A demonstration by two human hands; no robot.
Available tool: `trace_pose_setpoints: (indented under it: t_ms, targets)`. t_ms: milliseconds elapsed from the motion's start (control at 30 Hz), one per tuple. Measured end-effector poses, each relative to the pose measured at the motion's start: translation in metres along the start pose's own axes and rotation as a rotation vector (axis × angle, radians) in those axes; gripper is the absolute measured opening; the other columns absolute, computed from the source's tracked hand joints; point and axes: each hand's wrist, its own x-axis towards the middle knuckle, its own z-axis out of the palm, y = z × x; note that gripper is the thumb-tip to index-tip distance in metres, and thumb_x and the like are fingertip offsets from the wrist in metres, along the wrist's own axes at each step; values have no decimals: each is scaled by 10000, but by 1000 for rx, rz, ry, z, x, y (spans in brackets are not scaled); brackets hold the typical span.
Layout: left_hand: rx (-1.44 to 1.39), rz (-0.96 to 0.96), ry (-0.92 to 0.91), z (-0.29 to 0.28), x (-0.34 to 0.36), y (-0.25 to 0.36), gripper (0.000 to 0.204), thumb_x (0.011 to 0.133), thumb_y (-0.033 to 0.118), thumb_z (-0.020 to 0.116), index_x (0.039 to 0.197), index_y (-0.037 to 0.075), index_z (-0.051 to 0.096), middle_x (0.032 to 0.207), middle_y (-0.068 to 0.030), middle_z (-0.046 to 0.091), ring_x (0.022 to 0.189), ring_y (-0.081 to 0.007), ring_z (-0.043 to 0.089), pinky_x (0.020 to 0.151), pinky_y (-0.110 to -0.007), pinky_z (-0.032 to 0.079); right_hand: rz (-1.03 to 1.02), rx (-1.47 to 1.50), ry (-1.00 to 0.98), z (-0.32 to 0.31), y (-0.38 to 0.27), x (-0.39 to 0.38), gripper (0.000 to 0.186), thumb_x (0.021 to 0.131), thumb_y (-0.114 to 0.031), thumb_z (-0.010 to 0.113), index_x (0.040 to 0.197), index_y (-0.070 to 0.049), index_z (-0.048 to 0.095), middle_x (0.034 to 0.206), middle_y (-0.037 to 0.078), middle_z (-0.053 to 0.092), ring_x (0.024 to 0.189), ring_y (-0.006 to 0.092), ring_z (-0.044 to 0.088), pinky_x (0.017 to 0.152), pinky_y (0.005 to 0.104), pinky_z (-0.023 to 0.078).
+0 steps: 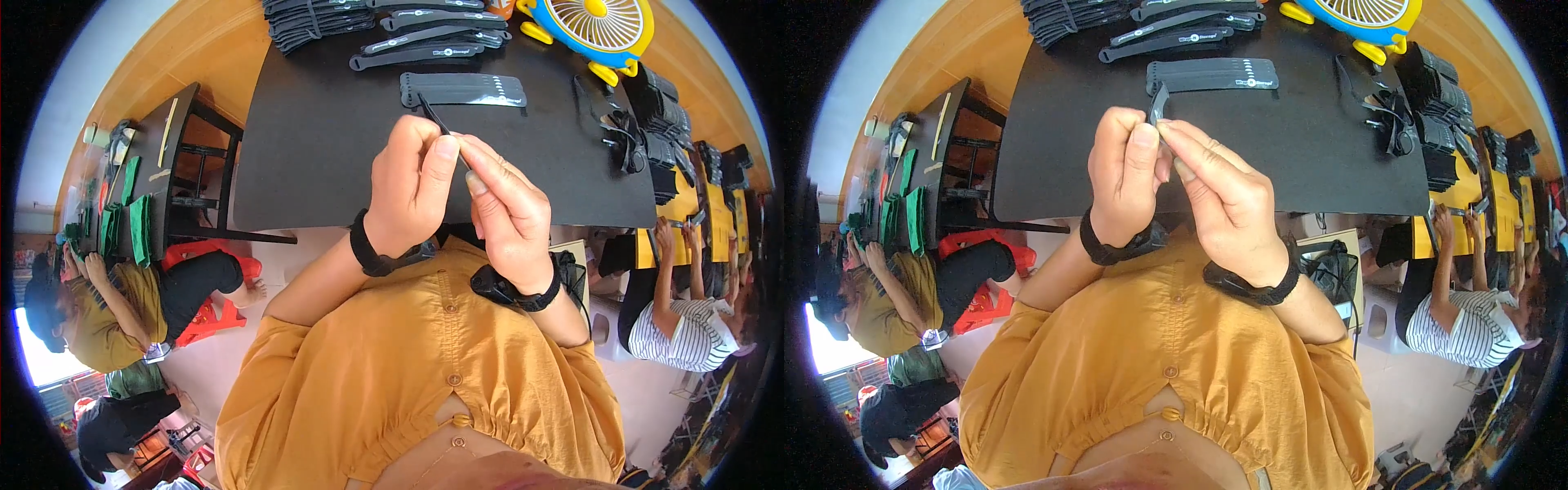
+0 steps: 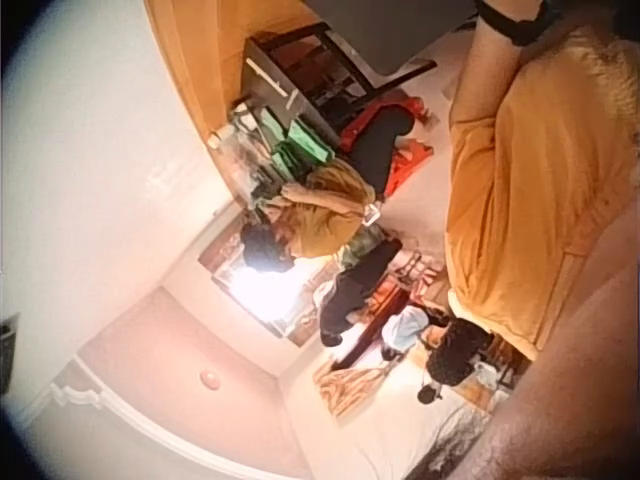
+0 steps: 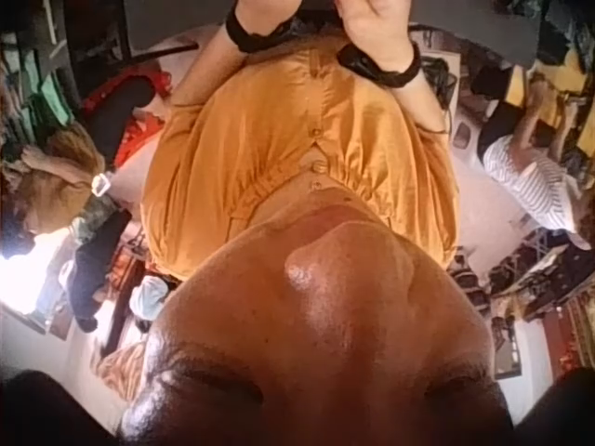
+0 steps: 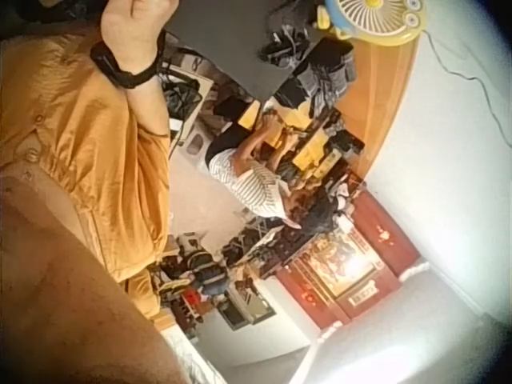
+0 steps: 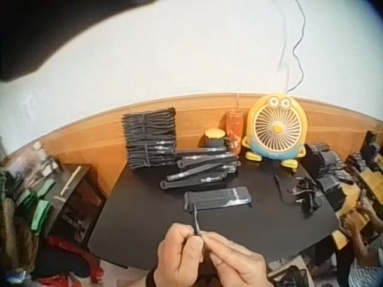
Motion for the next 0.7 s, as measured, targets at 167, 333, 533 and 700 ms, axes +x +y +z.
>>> trace_pose_setpoints:
  t_ms: [167, 333, 533, 700]
  targets:
    - [74, 36, 1, -3, -2, 2, 125, 998, 142, 512, 972, 20, 514, 686, -102, 536, 559, -199, 530, 540, -313, 433, -7, -31, -7, 5, 6, -5, 327, 976, 5, 506, 1286, -15, 606, 1329, 132, 584, 586, 20, 490, 486, 161, 389]
    - [37, 87, 12, -2, -4, -6, 108, 1001, 124, 491, 994, 20, 521, 703, -116, 547, 566, -220, 543, 541, -323, 436, 82, 116, 5, 9, 2, -6, 327, 983, 1, 501, 1292, -20, 602, 1340, 128, 575, 565, 24, 486, 473, 161, 386]
    - [31, 133, 17, -2, -1, -8, 108, 1000, 127, 498, 995, 23, 526, 711, -122, 556, 575, -237, 556, 547, -332, 446, 72, 60, 53, 11, 6, -6, 324, 949, 20, 545, 1260, -23, 624, 1261, 174, 632, 1127, 256, 639, 936, 294, 495]
    - [182, -38, -33, -7, -1, 12, 102, 994, 126, 510, 976, 26, 525, 714, -143, 582, 568, -279, 572, 540, -348, 452, -79, -163, 68, 12, 5, -2, 347, 916, 58, 563, 1248, -18, 628, 1240, 181, 642, 1146, 277, 634, 960, 315, 492]
